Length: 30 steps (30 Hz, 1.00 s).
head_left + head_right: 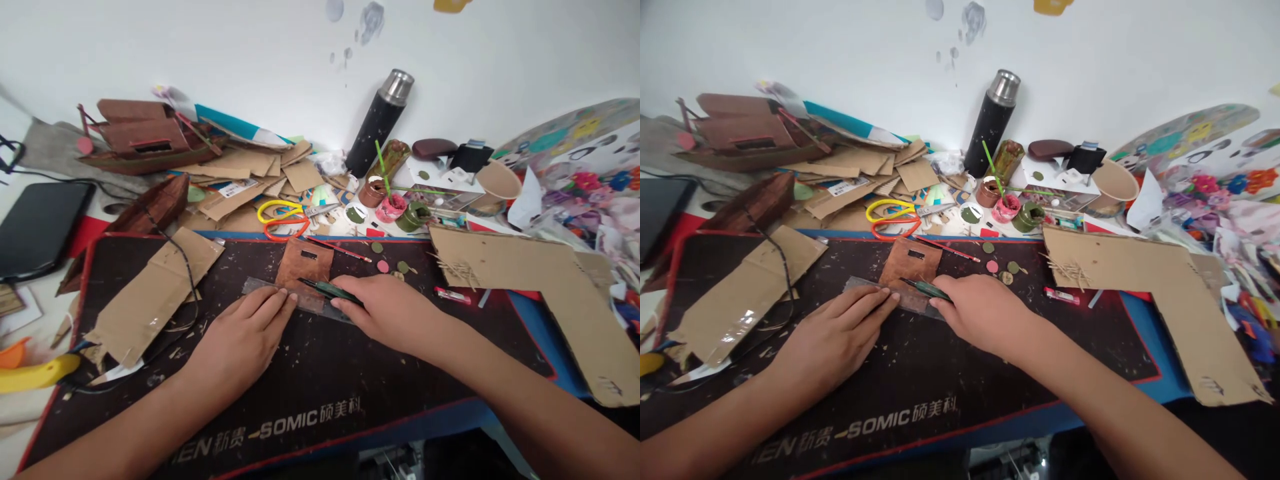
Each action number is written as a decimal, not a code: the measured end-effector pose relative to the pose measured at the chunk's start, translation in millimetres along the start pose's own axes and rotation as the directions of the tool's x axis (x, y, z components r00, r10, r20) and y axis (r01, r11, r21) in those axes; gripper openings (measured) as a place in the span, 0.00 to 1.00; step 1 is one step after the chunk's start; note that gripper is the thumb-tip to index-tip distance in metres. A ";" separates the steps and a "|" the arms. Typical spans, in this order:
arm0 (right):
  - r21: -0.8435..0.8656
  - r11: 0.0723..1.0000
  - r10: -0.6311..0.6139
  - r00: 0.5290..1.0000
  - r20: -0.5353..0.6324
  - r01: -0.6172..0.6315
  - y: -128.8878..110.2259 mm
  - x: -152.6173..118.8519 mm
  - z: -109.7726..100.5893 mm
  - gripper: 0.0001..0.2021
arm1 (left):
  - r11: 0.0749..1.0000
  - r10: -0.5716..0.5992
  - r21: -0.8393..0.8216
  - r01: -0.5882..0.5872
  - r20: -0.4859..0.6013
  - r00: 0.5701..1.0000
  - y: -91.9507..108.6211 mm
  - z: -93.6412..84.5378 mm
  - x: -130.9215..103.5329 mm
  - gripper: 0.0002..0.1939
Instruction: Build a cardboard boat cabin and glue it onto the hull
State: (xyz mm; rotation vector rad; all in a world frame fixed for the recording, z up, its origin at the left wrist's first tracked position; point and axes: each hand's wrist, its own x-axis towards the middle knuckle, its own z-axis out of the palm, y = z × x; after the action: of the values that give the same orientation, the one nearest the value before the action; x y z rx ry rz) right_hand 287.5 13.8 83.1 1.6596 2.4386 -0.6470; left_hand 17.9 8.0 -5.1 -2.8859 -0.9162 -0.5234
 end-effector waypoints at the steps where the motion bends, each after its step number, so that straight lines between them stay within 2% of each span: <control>1: -0.002 1.000 0.005 1.000 0.010 -0.005 0.2 -0.6 0.7 0.09 | 1.000 -0.004 -0.011 0.004 -0.004 1.000 -0.5 -1.0 0.6 0.21; 6: 0.056 0.998 0.027 0.998 0.063 -0.031 2.0 -3.3 14.5 0.09 | 0.996 -0.045 -0.083 0.042 -0.027 0.999 -2.8 -3.1 4.7 0.18; 13: 0.158 0.984 0.084 0.996 -0.025 -0.079 8.9 -3.8 37.3 0.05 | 0.957 -0.152 -0.259 0.130 -0.068 0.986 -8.6 -5.5 16.2 0.13; 16: 0.155 0.985 0.079 0.996 -0.053 -0.070 9.5 -4.3 40.5 0.05 | 0.961 -0.197 -0.210 0.181 -0.058 0.979 -11.1 -6.3 17.9 0.16; 21: 0.150 0.986 0.078 0.995 -0.069 -0.067 10.7 -5.9 43.7 0.07 | 0.960 -0.265 -0.092 0.265 0.022 0.964 -20.4 -8.1 13.1 0.20; 25: 0.163 0.984 0.087 0.993 -0.076 -0.073 10.9 -5.8 43.9 0.08 | 0.967 -0.245 -0.066 0.247 0.048 0.968 -28.1 -11.7 10.4 0.20; 30: 0.190 0.978 0.102 0.993 -0.056 -0.090 10.2 -5.7 42.4 0.07 | 0.979 -0.186 -0.089 0.183 -0.026 0.982 -27.8 -20.1 9.2 0.12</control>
State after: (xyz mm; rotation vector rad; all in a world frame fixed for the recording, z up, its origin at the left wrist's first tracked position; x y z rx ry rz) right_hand 293.2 -5.4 43.9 1.8838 2.3872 -0.8434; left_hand 3.0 32.5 15.9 -2.8732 -1.1921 -0.6394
